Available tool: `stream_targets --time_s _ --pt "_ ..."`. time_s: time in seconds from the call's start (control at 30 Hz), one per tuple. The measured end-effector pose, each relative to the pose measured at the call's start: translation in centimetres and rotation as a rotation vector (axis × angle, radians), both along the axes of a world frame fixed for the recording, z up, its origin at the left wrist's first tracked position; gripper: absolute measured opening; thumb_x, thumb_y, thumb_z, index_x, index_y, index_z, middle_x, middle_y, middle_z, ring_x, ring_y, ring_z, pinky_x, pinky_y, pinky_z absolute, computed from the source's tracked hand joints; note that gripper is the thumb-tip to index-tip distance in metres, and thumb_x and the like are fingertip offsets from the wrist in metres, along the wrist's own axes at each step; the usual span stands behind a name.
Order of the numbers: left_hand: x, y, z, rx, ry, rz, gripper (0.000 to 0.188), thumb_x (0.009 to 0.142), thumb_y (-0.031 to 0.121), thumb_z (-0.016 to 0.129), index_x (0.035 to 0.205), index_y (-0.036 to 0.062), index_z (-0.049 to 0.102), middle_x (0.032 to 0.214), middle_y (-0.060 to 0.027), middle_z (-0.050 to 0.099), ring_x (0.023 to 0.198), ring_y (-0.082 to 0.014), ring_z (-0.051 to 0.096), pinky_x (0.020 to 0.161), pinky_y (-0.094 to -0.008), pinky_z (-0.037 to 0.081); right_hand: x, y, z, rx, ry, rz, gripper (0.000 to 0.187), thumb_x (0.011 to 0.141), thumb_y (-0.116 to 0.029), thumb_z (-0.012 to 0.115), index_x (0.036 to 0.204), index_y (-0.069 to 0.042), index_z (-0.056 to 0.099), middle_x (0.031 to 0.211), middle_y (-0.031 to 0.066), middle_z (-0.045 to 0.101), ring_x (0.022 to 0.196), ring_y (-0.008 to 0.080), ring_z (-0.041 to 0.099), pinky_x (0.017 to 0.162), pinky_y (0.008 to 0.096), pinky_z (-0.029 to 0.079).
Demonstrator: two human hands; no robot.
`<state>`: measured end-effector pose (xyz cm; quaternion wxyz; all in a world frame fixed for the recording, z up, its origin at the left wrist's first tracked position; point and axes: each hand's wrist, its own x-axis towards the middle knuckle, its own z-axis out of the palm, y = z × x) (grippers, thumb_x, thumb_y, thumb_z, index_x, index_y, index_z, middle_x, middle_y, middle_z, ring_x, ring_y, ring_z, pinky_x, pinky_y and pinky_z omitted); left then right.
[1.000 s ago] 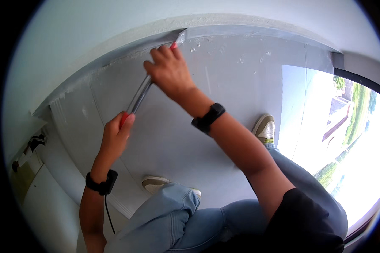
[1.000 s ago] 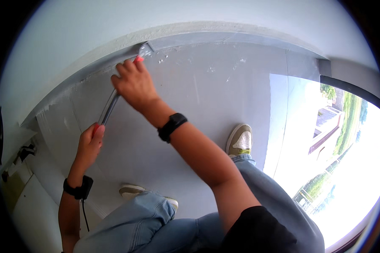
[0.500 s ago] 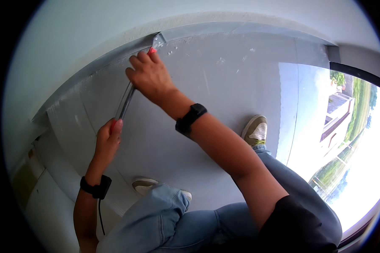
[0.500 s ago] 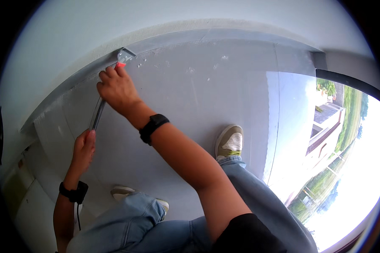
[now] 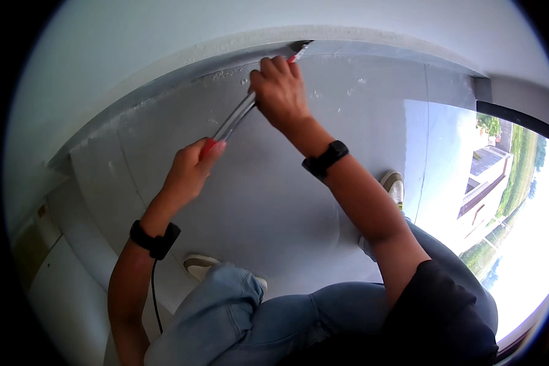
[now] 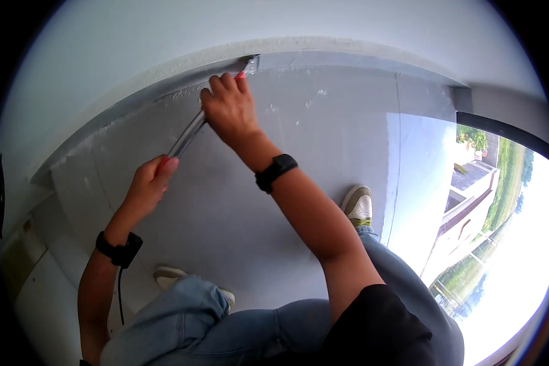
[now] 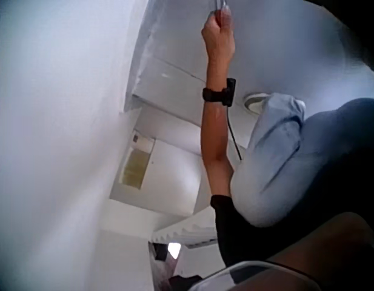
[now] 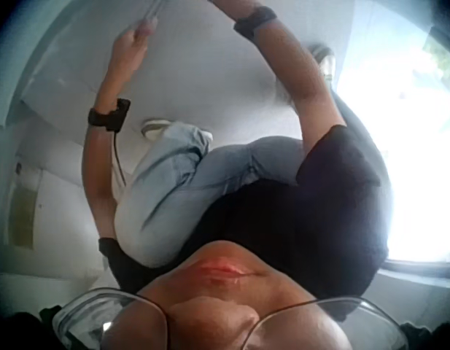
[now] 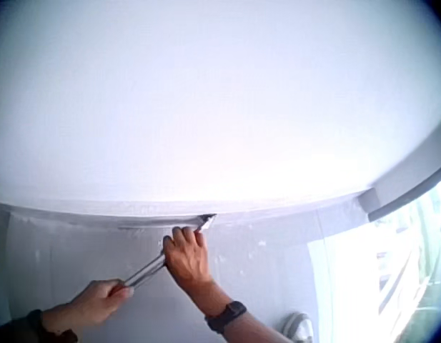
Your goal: The person uses a long-handled scraper to remove white residue from a gray tiled floor and baseboard, then picks up a piece of debris by hand.
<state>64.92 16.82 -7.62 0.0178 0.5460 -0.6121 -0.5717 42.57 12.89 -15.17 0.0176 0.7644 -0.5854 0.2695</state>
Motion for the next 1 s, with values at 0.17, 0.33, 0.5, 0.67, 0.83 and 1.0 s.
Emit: stream_targets --time_s 0.17,0.33,0.5,0.67,0.83,1.0 --pt "-0.6 2.6 0.2 0.052 -0.069 0.171 0.047 0.100 0.050 0.050 0.075 0.0100 0.050 0.059 0.0037 0.043 0.051 -0.0068 0.042 0.049 -0.0237 0.038 0.4 0.4 0.1 -0.019 0.111 0.090 0.002 0.076 -0.011 0.064 0.074 -0.010 0.063 0.085 0.0051 0.056 0.098 0.0254 0.055 0.090 0.0412 0.044" --pt "0.1 4.1 -0.9 0.131 -0.038 0.275 0.047 0.099 0.052 0.051 0.073 0.0130 0.045 0.059 0.0054 0.039 0.050 -0.0037 0.040 0.045 -0.0205 0.034 1.3 0.5 -0.2 -0.065 0.030 0.121 0.007 0.073 -0.013 0.063 0.066 -0.012 0.064 0.083 0.0032 0.059 0.092 0.0228 0.056 0.089 0.0399 0.045" --pt "-6.6 3.1 1.8 0.123 -0.060 0.229 0.046 0.099 0.050 0.052 0.073 0.0136 0.044 0.058 0.0058 0.037 0.048 -0.0038 0.037 0.041 -0.0213 0.030 -5.0 0.4 -0.8 -0.092 -0.091 0.111 0.006 0.071 -0.017 0.065 0.067 -0.012 0.063 0.080 0.0032 0.056 0.085 0.0236 0.055 0.084 0.0425 0.045" --pt "-1.2 3.5 1.7 0.211 -0.221 0.330 0.047 0.098 0.052 0.052 0.073 0.0140 0.043 0.059 0.0069 0.035 0.048 -0.0030 0.033 0.040 -0.0204 0.027 0.4 0.7 0.5 -0.006 -0.018 0.165 0.003 0.072 -0.013 0.065 0.070 -0.011 0.065 0.083 0.0048 0.060 0.091 0.0250 0.056 0.089 0.0417 0.044" --pt "-8.6 0.8 0.7 0.072 -0.098 0.163 0.045 0.100 0.049 0.049 0.072 0.0160 0.041 0.060 0.0070 0.036 0.047 -0.0027 0.033 0.040 -0.0203 0.026 -8.4 0.3 2.0 0.138 0.249 0.137 0.011 0.074 -0.015 0.068 0.083 -0.010 0.072 0.088 0.0078 0.064 0.092 0.0267 0.054 0.086 0.0515 0.043" --pt "-15.4 3.0 5.1 0.334 -0.103 0.215 0.044 0.101 0.050 0.048 0.074 0.0156 0.043 0.059 0.0053 0.039 0.044 -0.0046 0.036 0.040 -0.0210 0.032 -16.1 -0.9 5.8 0.430 0.455 0.605 0.013 0.067 -0.006 0.075 0.076 -0.009 0.065 0.079 0.0068 0.068 0.080 0.0249 0.066 0.063 0.0352 0.052"
